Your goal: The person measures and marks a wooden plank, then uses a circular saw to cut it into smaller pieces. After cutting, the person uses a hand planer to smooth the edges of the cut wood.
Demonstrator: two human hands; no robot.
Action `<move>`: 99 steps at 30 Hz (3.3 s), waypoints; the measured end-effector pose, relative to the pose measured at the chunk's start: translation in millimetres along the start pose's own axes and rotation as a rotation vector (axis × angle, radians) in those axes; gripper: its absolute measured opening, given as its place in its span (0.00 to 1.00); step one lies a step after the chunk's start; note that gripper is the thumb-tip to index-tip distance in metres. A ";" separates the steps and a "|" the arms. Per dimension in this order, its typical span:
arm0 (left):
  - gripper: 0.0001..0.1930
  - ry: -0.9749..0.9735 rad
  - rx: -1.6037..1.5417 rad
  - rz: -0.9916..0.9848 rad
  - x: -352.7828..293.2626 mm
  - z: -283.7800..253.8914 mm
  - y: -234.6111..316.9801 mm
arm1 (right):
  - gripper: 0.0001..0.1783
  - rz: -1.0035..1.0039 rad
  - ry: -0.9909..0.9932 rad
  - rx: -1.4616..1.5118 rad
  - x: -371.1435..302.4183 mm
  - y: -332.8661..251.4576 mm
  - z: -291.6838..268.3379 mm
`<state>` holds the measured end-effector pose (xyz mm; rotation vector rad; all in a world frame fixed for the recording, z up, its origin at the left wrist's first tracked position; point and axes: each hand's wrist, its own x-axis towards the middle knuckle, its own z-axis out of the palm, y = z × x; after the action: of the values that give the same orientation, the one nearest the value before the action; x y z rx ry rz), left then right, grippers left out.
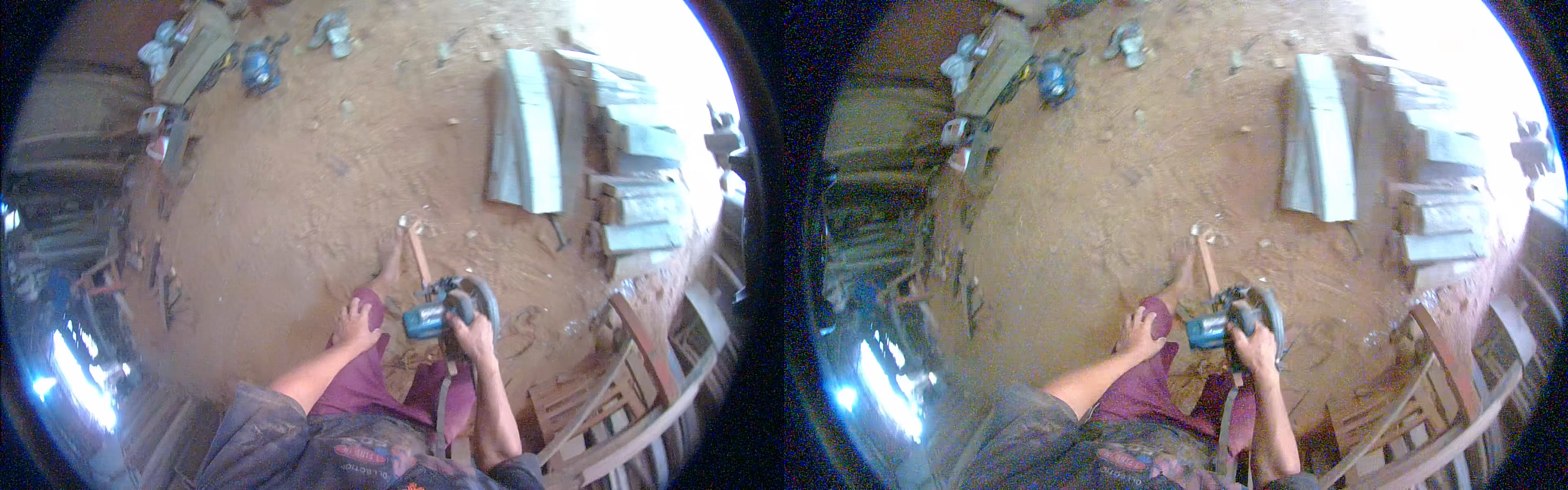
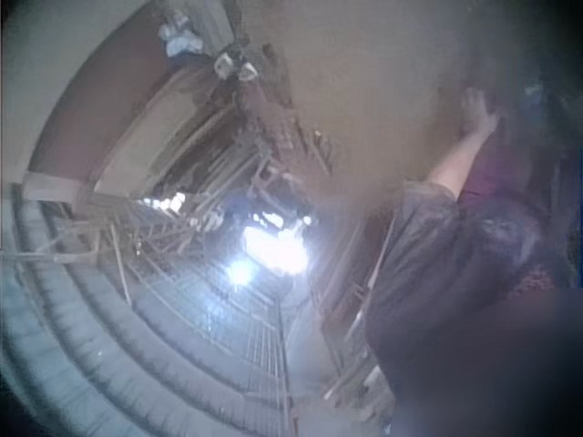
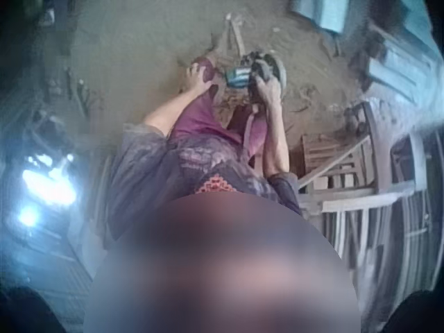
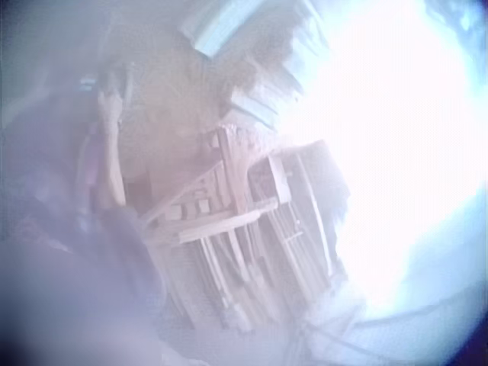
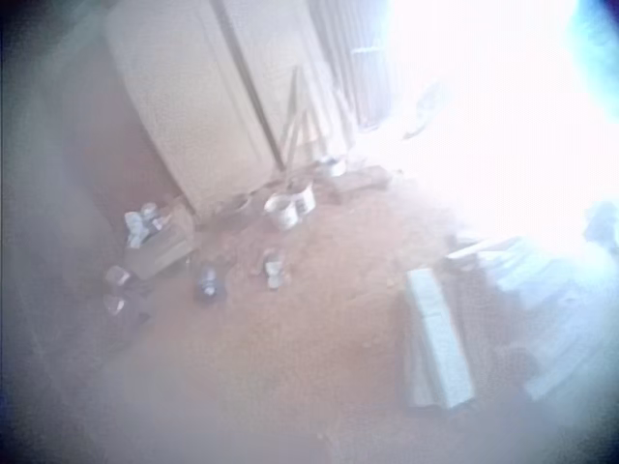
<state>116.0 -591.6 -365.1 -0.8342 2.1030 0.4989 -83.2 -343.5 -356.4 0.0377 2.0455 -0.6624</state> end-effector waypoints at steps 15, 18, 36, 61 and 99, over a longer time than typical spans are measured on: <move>0.41 -0.488 -0.769 0.175 -85.2 -44.5 257.9 | 0.30 -0.108 0.509 0.460 -354.3 72.1 -236.3; 0.45 -0.614 -1.003 0.218 -161.5 -53.8 368.8 | 0.30 -0.131 0.613 0.632 -401.8 83.7 -255.2; 0.35 -1.194 -0.312 0.650 -313.3 -115.0 584.0 | 0.23 0.400 1.256 0.808 -549.4 -7.0 -294.5; 0.44 -1.010 -0.133 0.813 -399.2 118.6 597.3 | 0.23 0.345 1.247 1.158 -601.1 225.9 -192.6; 0.21 -0.068 0.830 1.960 -424.1 109.1 637.4 | 0.16 0.381 1.320 1.154 -587.8 214.1 -207.0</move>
<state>-80.5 87.7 -52.1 1.8512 2.0579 0.4090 136.2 72.3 105.4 1.8887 2.2823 -1.7433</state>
